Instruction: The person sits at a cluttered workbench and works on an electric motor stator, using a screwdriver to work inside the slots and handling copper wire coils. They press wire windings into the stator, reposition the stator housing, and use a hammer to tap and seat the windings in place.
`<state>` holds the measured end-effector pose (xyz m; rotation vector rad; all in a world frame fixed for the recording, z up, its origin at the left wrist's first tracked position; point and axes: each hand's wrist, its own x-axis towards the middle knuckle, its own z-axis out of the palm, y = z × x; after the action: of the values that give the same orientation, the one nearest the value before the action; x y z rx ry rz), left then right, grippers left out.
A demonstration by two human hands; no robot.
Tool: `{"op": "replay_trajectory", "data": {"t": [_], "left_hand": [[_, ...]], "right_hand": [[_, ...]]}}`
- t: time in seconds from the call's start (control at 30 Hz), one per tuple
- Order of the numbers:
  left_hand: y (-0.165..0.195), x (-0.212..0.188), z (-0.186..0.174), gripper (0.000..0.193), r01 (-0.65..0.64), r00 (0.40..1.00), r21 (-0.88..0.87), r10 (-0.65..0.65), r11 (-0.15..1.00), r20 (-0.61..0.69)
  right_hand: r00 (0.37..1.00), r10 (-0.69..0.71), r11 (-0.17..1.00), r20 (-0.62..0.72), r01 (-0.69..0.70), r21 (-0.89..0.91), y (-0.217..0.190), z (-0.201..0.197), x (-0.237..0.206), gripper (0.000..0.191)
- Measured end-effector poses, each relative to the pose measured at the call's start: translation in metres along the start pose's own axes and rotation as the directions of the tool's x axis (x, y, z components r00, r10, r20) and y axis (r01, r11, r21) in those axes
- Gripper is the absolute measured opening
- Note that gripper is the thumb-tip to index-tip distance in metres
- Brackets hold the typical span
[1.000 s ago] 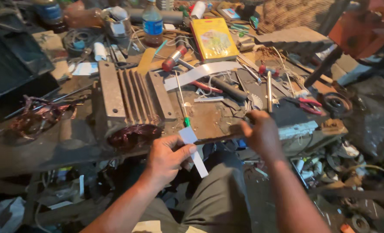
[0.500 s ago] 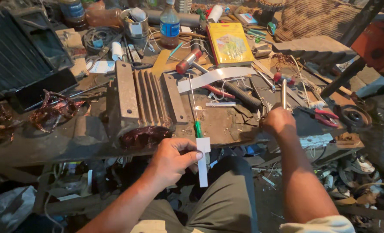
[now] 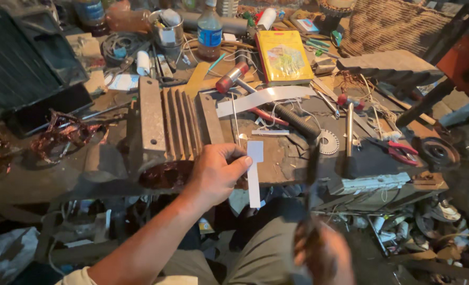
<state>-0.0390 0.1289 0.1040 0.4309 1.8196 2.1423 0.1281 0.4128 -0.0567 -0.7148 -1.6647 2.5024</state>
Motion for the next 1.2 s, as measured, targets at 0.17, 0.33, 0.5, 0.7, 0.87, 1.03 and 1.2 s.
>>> {"op": "replay_trajectory", "data": {"t": [0.17, 0.33, 0.5, 0.7, 0.87, 1.03, 1.2], "left_hand": [[-0.006, 0.007, 0.020, 0.020, 0.003, 1.000, 0.098, -0.001, 0.995, -0.017], [-0.007, -0.002, 0.032, 0.022, -0.012, 0.999, 0.320, 0.025, 0.947, -0.035], [-0.009, -0.001, 0.039, 0.023, -0.022, 0.999, 0.359, 0.030, 0.933, -0.018], [0.000, 0.023, 0.047, 0.021, -0.015, 0.999, 0.307, 0.025, 0.952, -0.031], [0.023, 0.039, 0.045, 0.021, 0.014, 0.996, 0.311, 0.014, 0.950, -0.089], [0.043, 0.035, 0.032, 0.020, -0.073, 0.982, 0.439, 0.141, 0.895, -0.122], [0.040, 0.010, 0.021, 0.018, -0.305, 0.936, 0.419, 0.351, 0.855, -0.035]], "right_hand": [[0.795, -0.135, 0.961, 0.591, -0.040, 0.273, 0.098, 0.016, -0.019, 0.069], [0.921, -0.153, 0.987, 0.358, 0.121, 0.109, 0.091, 0.054, -0.043, 0.090], [0.856, -0.258, 0.959, 0.449, 0.284, 0.009, 0.050, 0.084, -0.037, 0.070], [0.872, -0.322, 0.926, 0.369, 0.371, -0.070, 0.010, 0.109, -0.024, 0.045], [0.913, -0.277, 0.948, 0.299, 0.311, -0.072, -0.017, 0.118, -0.010, 0.040], [0.973, -0.192, 0.934, 0.129, 0.222, -0.280, -0.057, 0.113, 0.013, 0.035], [0.826, -0.534, 0.172, 0.182, 0.317, -0.933, -0.106, 0.103, 0.061, 0.050]]}}
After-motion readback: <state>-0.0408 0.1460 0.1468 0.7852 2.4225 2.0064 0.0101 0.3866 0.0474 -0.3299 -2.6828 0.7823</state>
